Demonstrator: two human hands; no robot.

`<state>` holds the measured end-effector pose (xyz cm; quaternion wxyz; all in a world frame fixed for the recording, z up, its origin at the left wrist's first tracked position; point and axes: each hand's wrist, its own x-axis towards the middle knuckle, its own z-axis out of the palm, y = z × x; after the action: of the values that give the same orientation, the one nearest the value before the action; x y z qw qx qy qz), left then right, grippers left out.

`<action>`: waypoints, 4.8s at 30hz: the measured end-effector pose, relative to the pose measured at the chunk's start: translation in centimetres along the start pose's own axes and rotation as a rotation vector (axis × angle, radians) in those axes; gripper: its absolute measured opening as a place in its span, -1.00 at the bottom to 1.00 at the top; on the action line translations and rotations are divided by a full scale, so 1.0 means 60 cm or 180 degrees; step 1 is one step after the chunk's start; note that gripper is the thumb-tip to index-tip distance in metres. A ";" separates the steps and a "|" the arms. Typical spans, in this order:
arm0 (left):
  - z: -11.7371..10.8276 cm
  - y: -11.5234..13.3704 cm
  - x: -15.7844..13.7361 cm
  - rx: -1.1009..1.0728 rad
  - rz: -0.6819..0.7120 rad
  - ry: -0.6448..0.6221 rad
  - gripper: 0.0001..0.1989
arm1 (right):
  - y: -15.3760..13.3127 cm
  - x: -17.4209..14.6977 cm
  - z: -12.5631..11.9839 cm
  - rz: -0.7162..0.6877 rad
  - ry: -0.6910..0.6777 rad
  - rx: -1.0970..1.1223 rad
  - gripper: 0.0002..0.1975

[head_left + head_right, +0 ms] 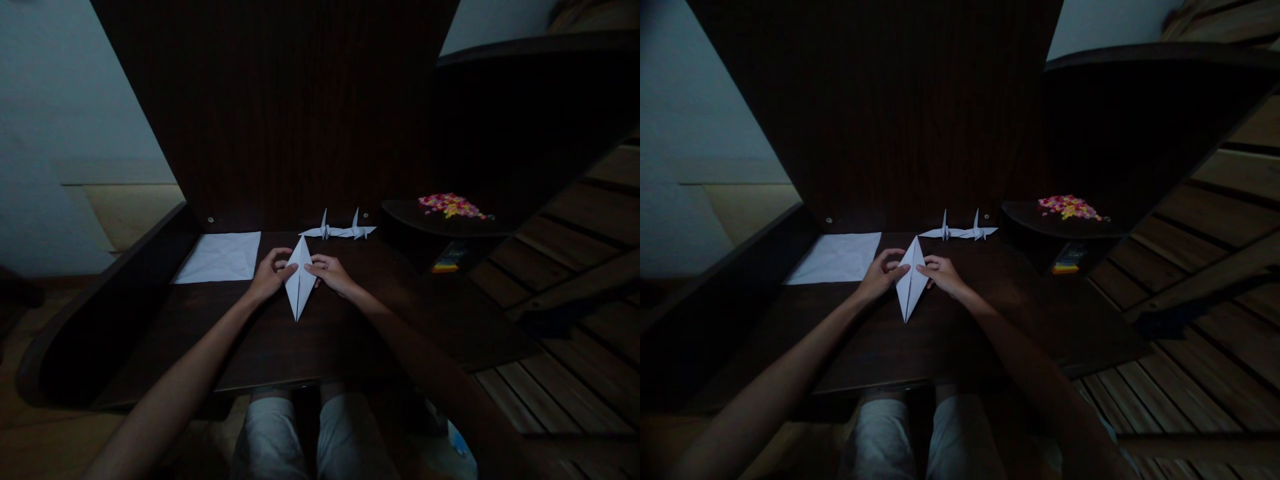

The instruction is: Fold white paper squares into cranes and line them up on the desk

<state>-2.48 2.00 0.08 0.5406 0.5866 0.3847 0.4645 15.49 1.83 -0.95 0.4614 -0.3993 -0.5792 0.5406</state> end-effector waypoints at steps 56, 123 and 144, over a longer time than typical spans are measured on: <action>-0.005 -0.005 0.011 0.0103 0.0098 0.0391 -0.69 | 0.008 0.003 0.002 -0.0342 0.0364 -0.0120 -0.80; 0.002 -0.005 -0.012 0.2221 0.0981 -0.0256 -0.50 | 0.006 -0.013 -0.002 -0.1447 -0.0198 -0.3575 -0.83; -0.006 -0.009 -0.009 0.2474 0.1115 -0.0639 -0.64 | -0.006 -0.017 -0.013 -0.1334 -0.0655 -0.3649 -0.75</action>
<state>-2.97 1.67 -0.53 0.2275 0.8450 0.3711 0.3106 16.52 1.05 -0.69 0.2116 -0.4071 -0.8852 0.0770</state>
